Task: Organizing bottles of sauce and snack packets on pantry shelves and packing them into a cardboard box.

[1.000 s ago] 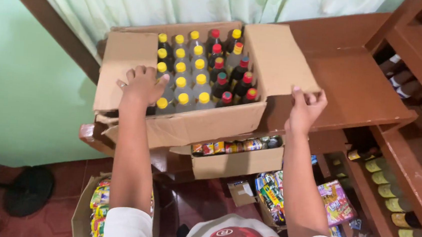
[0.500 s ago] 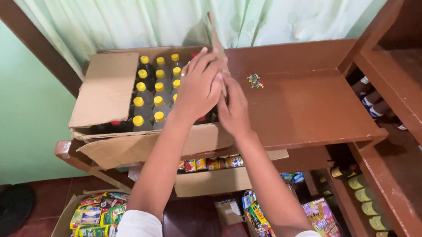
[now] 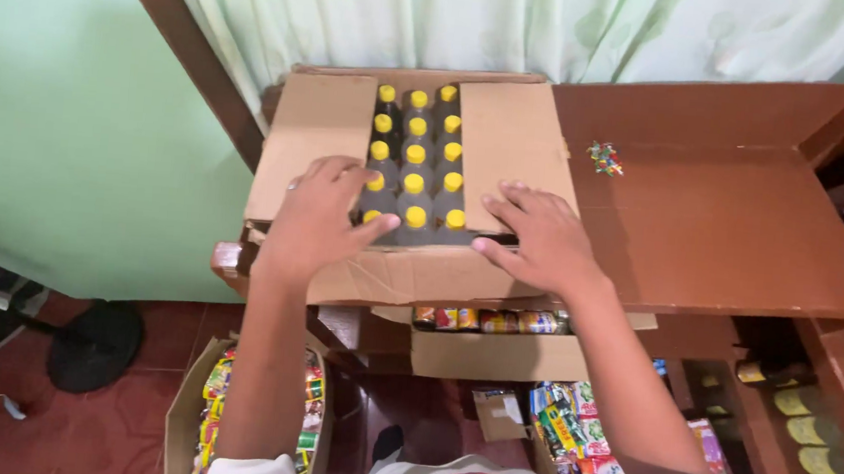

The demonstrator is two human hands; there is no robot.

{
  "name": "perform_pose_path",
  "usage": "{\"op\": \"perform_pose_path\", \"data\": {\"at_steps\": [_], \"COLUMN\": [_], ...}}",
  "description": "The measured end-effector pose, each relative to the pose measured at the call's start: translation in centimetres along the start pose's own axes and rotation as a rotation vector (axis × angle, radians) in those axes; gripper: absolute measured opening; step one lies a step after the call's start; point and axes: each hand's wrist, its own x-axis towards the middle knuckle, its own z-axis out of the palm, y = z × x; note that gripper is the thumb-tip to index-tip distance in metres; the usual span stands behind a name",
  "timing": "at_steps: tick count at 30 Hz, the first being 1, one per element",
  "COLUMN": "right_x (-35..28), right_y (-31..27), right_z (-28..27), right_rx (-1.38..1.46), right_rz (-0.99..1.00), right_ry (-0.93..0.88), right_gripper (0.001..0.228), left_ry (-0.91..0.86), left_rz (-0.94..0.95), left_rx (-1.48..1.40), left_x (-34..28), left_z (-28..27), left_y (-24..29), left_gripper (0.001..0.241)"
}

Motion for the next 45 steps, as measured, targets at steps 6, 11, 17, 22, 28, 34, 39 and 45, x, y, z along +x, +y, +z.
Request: {"op": "perform_pose_path", "data": {"at_steps": [6,11,17,22,28,34,39,45], "right_x": [5.7,13.2,18.1,19.2,19.4,18.8,18.9,18.8], "right_y": [0.0,2.5,13.5,19.9,18.3,16.7,14.8,14.7], "right_z": [-0.7,-0.2,4.8,8.2,8.7,8.3,7.8,7.5], "right_rx": [-0.043,0.027,0.116,0.018,-0.048,-0.073,-0.113,-0.129], "right_rz": [0.399,0.385,0.505,0.655,0.674,0.813,0.865,0.912], "right_ry": [-0.295,-0.182,-0.029,0.084,-0.221,-0.186,-0.174,-0.222], "right_gripper": [0.049,0.046,0.039,0.043,0.073,0.092,0.093,0.091], "left_ry": [-0.137,-0.097,-0.119,-0.151,-0.409,-0.288,-0.268,-0.314], "left_rz": [-0.116,-0.184,-0.477,-0.679,-0.705,-0.877,-0.73,-0.787], "left_rx": [-0.09,-0.218,-0.22,-0.047,0.062,0.064,0.174,0.111], "left_x": [2.4,8.8,15.6,18.5,18.5,17.9,16.9,16.3], "left_z": [-1.4,0.6,6.1,9.9,12.7,13.4,13.2,11.1], "left_y": [-7.7,-13.7,-21.8,-23.8,-25.7,-25.5,-25.6,-24.1], "left_gripper": [0.048,0.039,0.035,0.039,0.061,0.053,0.055,0.056]}}
